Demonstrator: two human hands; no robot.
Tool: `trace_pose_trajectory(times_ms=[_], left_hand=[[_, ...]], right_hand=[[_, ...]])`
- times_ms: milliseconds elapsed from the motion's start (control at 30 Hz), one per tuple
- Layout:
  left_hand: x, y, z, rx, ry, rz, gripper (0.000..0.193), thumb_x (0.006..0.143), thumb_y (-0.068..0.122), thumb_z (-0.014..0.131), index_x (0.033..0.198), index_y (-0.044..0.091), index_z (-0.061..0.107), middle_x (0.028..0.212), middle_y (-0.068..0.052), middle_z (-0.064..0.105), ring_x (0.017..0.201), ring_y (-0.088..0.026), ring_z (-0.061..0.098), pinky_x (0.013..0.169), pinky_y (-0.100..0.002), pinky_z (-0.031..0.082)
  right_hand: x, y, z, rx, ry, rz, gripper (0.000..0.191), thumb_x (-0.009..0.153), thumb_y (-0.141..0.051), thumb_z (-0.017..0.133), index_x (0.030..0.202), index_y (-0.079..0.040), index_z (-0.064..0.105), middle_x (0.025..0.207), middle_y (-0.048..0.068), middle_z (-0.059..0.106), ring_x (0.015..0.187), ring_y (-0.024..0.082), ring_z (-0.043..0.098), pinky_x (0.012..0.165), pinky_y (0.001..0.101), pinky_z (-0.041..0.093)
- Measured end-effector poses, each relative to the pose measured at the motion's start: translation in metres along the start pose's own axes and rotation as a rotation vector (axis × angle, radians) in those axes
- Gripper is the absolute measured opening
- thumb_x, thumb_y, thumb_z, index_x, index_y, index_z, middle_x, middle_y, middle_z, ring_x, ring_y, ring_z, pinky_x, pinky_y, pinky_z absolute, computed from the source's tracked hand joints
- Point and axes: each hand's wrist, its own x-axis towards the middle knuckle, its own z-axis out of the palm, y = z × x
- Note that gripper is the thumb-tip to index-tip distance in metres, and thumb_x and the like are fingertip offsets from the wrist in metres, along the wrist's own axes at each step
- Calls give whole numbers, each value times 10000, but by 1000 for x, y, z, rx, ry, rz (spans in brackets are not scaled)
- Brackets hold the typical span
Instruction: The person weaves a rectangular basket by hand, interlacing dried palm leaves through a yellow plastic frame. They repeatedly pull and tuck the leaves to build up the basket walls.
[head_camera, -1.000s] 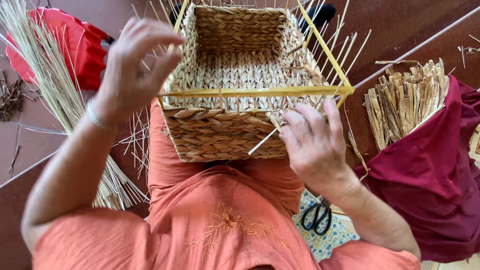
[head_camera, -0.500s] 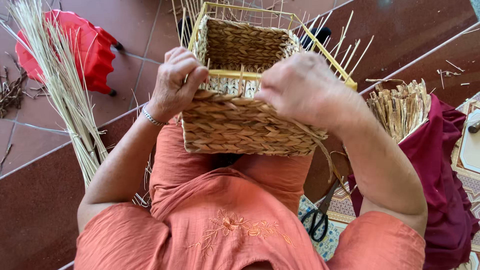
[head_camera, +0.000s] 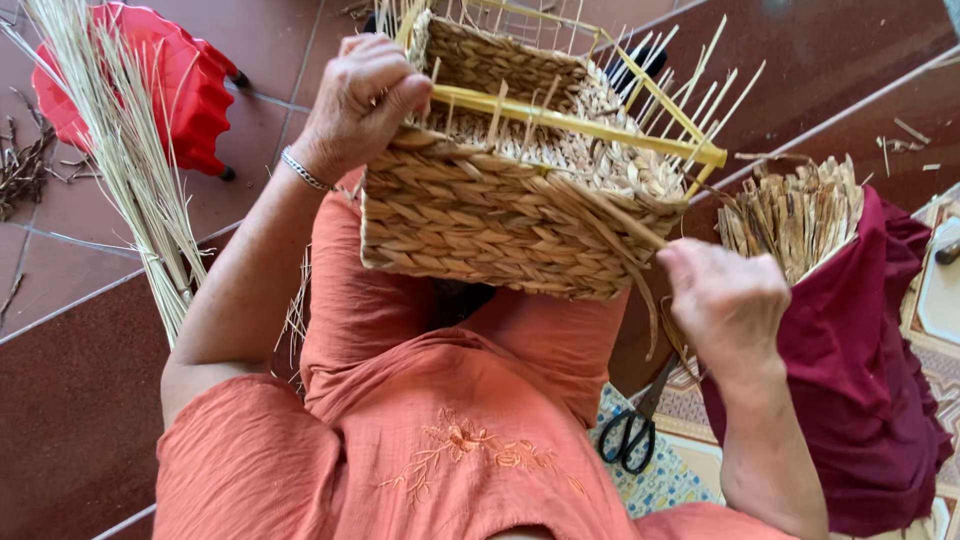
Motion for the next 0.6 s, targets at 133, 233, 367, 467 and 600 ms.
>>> trace_pose_trajectory(times_ms=[133,233,367,467,600], left_hand=[[8,32,6,137,123,67,238,1144,239,636,998,59,692,1038,-66,649,1050,-255,585,1039,-418,428],[-3,74,13,445,320,72,296,1036,239,663,1126,-44,654,1131,-156,660,1114,-297,571,1004,-457,412],[-13,114,33,315,289,104,186,1075,93,650,1254,46,630,1120,-102,688,1103,-251,589,982,-434,420],[-6,131,79,159,83,90,193,1050,109,701,1221,55,630,1053,-90,684,939,-221,653,828,-366,542],[18,127,124,220,-271,-209,268,1057,130,632,1270,-31,611,944,-164,698,627,-228,657,541,-357,527]], right_hand=[[-23,59,41,256,-22,316,362,1049,-435,748,909,-102,757,712,29,694,609,139,629,586,302,468],[-42,91,36,420,28,488,519,1071,-533,762,856,-62,742,633,16,636,556,112,580,542,298,426],[-46,102,9,-444,246,322,476,942,-618,760,809,-160,756,792,22,598,856,261,610,887,439,442],[-37,61,12,-208,484,284,283,1055,-396,682,945,-136,705,967,59,607,1020,288,574,1053,428,386],[-12,-7,36,134,362,-94,147,966,-182,840,982,-86,730,915,59,656,860,225,583,738,386,477]])
